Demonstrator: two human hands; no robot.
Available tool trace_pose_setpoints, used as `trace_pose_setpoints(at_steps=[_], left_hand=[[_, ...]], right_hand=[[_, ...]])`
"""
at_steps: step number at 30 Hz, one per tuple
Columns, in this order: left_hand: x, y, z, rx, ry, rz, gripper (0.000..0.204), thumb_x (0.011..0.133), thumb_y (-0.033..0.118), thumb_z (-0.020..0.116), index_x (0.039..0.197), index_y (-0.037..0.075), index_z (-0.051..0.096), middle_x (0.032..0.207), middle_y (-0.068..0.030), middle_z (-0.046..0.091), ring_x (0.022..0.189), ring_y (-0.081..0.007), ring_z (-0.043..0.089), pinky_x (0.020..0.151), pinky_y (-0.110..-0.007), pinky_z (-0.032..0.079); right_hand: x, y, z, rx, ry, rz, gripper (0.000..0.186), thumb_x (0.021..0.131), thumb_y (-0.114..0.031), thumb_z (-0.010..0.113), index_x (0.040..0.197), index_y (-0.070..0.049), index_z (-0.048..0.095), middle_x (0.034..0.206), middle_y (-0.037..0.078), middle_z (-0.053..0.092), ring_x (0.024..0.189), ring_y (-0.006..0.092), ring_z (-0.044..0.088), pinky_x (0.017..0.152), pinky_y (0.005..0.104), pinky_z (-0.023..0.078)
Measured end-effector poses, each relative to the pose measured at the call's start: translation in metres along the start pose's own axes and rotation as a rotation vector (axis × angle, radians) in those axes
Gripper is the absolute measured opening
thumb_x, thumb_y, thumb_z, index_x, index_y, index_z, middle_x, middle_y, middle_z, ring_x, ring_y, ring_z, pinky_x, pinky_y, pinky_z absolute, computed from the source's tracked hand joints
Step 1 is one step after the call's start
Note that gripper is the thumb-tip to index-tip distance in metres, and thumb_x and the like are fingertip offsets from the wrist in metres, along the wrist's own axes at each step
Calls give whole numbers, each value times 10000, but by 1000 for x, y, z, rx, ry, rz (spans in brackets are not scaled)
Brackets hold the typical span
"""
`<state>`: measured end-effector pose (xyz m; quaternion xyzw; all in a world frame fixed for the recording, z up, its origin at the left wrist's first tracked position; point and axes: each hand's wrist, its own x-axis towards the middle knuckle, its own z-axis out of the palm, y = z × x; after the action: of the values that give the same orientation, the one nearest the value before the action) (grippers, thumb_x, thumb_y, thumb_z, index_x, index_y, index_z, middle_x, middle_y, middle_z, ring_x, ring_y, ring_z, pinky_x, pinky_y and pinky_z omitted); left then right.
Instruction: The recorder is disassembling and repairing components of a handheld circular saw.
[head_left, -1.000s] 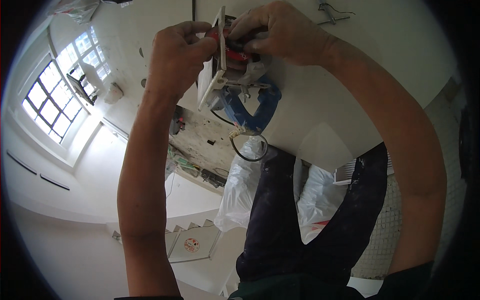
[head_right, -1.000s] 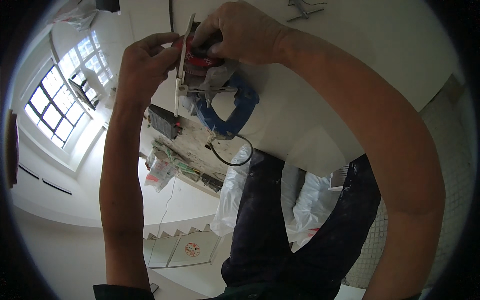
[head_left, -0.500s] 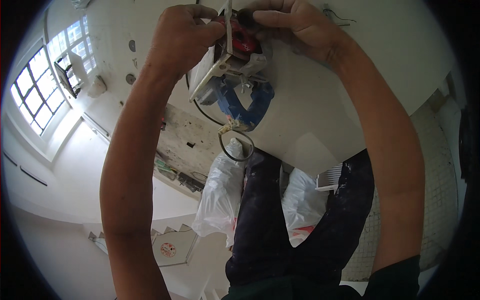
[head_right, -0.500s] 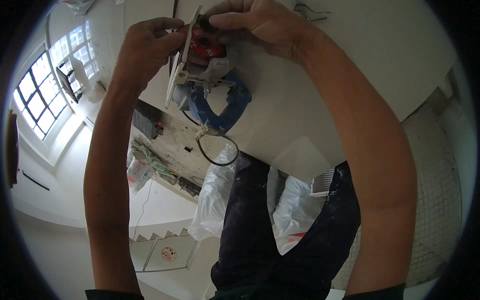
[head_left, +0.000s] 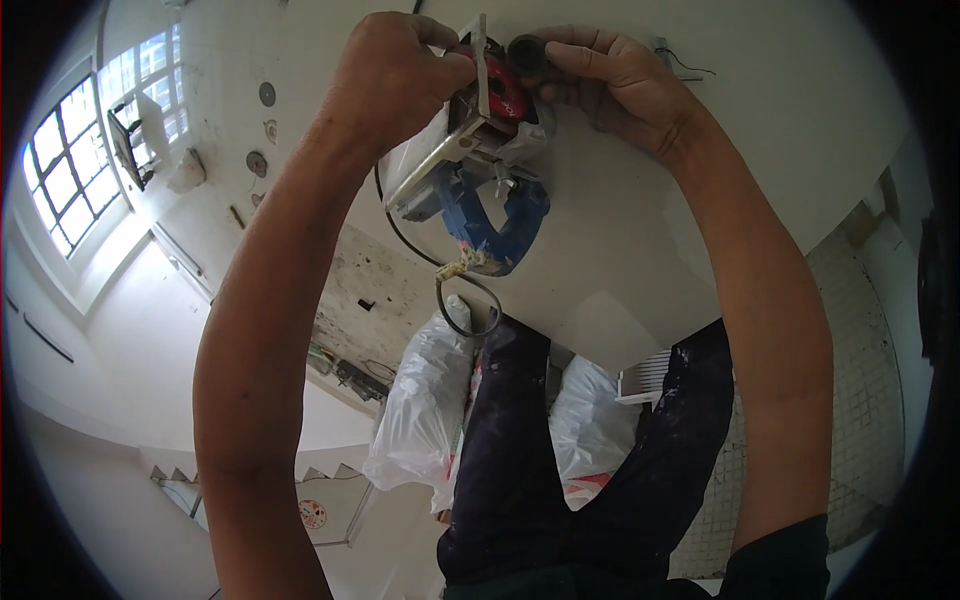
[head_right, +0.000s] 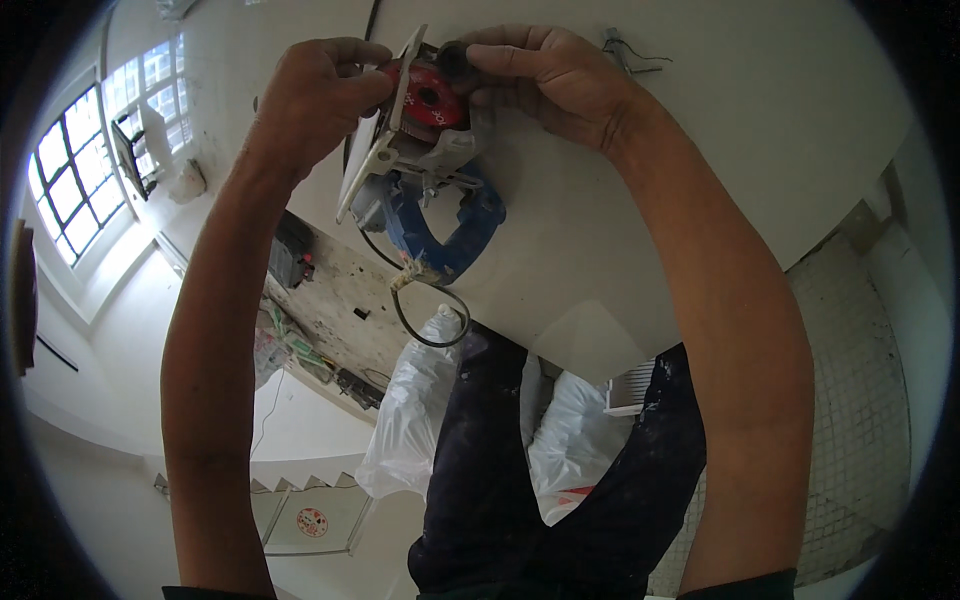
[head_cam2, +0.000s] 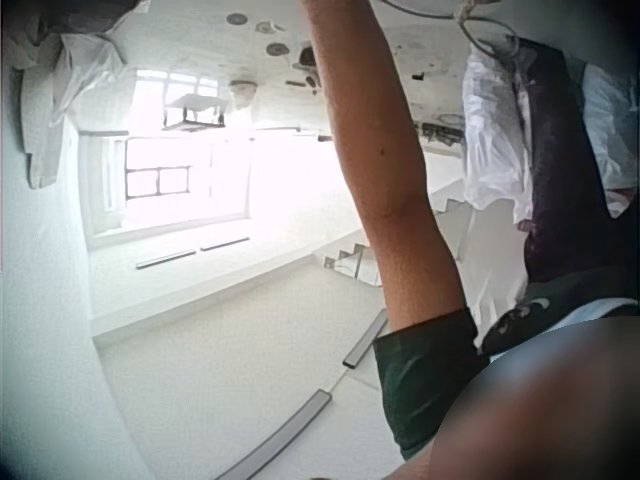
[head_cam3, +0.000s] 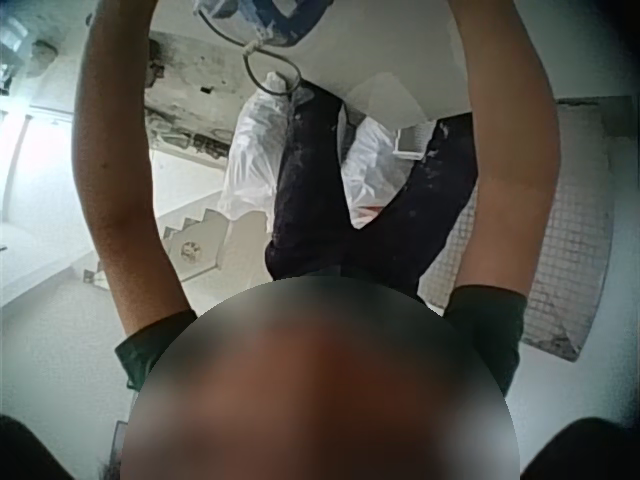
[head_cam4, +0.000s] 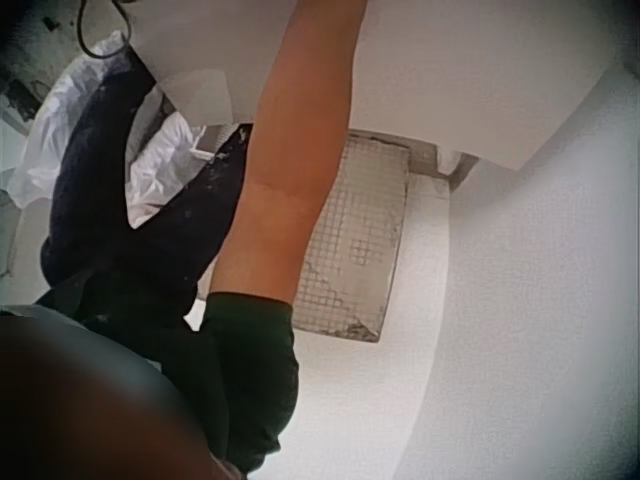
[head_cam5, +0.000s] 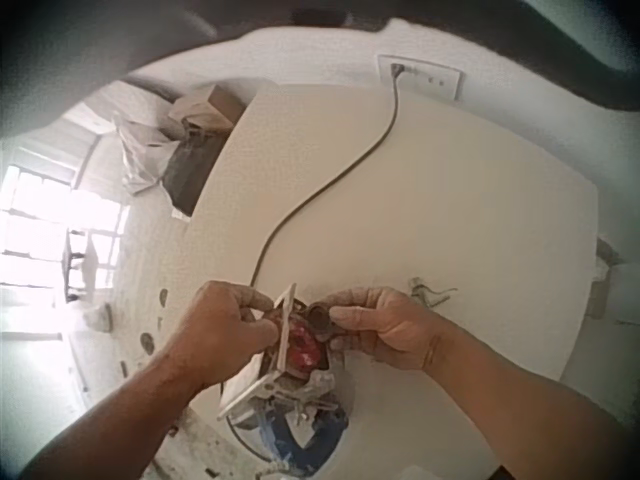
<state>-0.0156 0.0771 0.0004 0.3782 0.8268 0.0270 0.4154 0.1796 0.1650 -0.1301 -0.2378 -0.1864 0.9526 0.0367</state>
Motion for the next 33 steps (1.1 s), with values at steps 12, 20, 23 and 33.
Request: trace_pose_setpoints(at_steps=[12, 20, 23, 33], left_hand=[[-1, -1, 3, -85, 80, 42, 420, 802, 209, 722, 1082, -104, 711, 703, -156, 695, 625, -171, 668, 615, -315, 535], [-1, -4, 0, -137, 43, 8, 473, 823, 215, 725, 1141, -131, 677, 803, -186, 725, 696, -171, 683, 648, -308, 537], [-1, -3, 1, -126, 38, -1, 470, 827, 207, 720, 1149, -133, 673, 814, -192, 727, 701, -168, 683, 648, -301, 534], [-4, -1, -3, -110, 55, -9, 469, 831, 206, 711, 1160, -127, 673, 824, -182, 732, 689, -155, 667, 636, -293, 518]], right_hand=[[-5, -15, 31, -590, 36, -202, 284, 933, -122, 697, 1186, 6, 701, 1097, 103, 725, 1017, 154, 680, 970, 280, 532], [0, -5, 29, -779, 25, -339, 275, 845, -78, 721, 1101, 20, 738, 1020, 141, 751, 939, 189, 714, 905, 306, 558], [-2, 3, 28, -881, 26, -393, 276, 822, -82, 721, 1089, -20, 754, 981, 148, 759, 886, 195, 727, 873, 312, 569], [6, 8, 34, -942, 89, -519, 245, 818, -128, 703, 1041, -63, 783, 960, 142, 759, 867, 258, 731, 866, 338, 571]])
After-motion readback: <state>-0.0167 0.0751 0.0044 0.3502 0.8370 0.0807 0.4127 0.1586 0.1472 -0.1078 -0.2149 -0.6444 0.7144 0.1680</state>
